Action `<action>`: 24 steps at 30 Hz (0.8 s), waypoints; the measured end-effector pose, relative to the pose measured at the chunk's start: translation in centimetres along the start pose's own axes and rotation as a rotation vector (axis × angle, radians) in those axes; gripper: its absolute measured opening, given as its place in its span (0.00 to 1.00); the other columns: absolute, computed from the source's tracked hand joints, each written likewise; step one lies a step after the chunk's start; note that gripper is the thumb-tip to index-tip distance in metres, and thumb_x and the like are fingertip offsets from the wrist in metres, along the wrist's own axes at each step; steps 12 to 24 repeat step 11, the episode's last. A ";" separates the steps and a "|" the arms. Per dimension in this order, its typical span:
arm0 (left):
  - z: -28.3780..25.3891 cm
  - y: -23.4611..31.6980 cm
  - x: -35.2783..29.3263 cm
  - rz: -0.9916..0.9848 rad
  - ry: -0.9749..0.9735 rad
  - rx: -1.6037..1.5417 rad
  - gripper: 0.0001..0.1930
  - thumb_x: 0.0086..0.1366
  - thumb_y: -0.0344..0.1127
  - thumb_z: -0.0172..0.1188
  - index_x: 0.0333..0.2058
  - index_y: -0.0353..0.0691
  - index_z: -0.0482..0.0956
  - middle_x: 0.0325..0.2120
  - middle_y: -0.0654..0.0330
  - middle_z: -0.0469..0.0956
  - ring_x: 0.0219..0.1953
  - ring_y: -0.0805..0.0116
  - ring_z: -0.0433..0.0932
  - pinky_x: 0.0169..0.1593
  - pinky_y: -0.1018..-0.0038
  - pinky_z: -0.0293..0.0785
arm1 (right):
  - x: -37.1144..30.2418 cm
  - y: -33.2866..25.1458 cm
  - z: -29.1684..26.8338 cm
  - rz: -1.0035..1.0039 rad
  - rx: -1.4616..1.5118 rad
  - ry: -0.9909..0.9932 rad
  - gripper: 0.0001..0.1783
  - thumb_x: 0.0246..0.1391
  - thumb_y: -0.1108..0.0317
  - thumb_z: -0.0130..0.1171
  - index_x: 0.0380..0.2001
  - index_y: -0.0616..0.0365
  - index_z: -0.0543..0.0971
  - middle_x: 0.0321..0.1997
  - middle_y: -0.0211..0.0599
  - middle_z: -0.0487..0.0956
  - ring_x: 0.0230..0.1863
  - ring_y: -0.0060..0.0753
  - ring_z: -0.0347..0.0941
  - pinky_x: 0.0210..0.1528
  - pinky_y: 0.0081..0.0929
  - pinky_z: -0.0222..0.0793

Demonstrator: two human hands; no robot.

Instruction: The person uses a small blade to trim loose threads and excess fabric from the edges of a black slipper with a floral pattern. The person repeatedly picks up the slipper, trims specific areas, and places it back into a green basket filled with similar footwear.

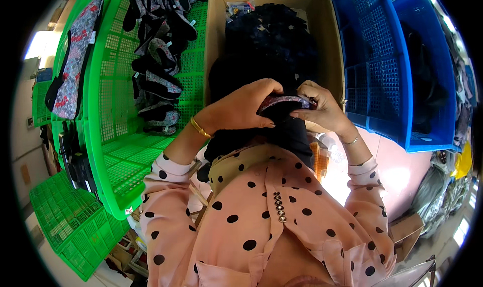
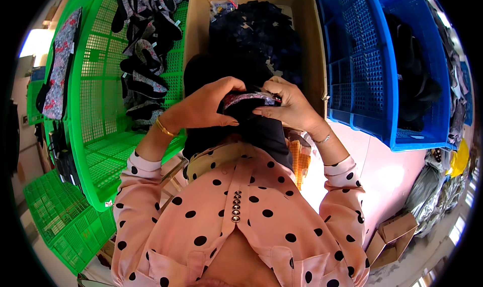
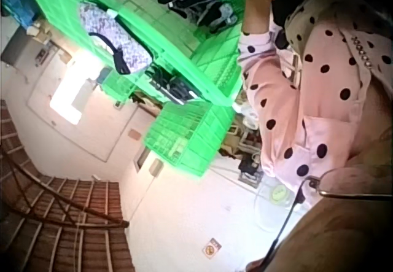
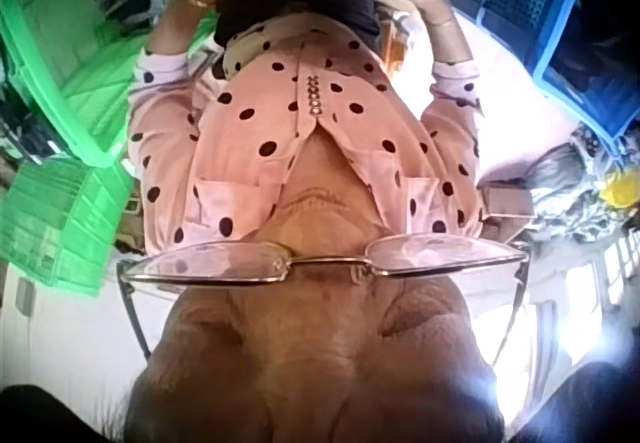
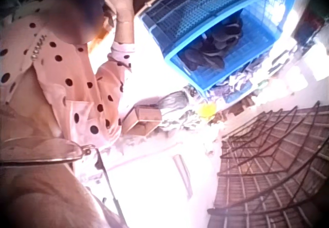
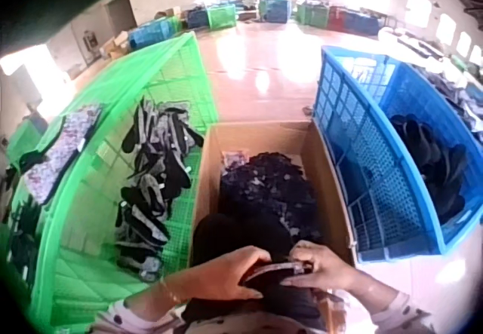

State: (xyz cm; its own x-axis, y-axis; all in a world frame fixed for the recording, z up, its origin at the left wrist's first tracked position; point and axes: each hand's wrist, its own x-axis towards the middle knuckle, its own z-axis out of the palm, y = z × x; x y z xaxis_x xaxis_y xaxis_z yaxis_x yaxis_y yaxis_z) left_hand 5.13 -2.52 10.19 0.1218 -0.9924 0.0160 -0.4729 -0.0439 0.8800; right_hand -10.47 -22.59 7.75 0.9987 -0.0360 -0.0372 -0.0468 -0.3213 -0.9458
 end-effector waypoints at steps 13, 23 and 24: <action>2.4 -4.2 2.9 0.096 0.474 0.361 0.20 0.50 0.20 0.62 0.42 0.37 0.67 0.36 0.50 0.72 0.42 0.48 0.72 0.47 0.61 0.70 | 4.5 0.6 1.5 0.039 -0.522 0.404 0.11 0.41 0.71 0.71 0.29 0.56 0.80 0.25 0.38 0.70 0.30 0.39 0.72 0.33 0.32 0.69; 2.4 -4.2 2.9 0.096 0.474 0.361 0.20 0.50 0.20 0.62 0.42 0.37 0.67 0.36 0.50 0.72 0.42 0.48 0.72 0.47 0.61 0.70 | 4.5 0.6 1.5 0.039 -0.522 0.404 0.11 0.41 0.71 0.71 0.29 0.56 0.80 0.25 0.38 0.70 0.30 0.39 0.72 0.33 0.32 0.69; 2.4 -4.2 2.9 0.096 0.474 0.361 0.20 0.50 0.20 0.62 0.42 0.37 0.67 0.36 0.50 0.72 0.42 0.48 0.72 0.47 0.61 0.70 | 4.5 0.6 1.5 0.039 -0.522 0.404 0.11 0.41 0.71 0.71 0.29 0.56 0.80 0.25 0.38 0.70 0.30 0.39 0.72 0.33 0.32 0.69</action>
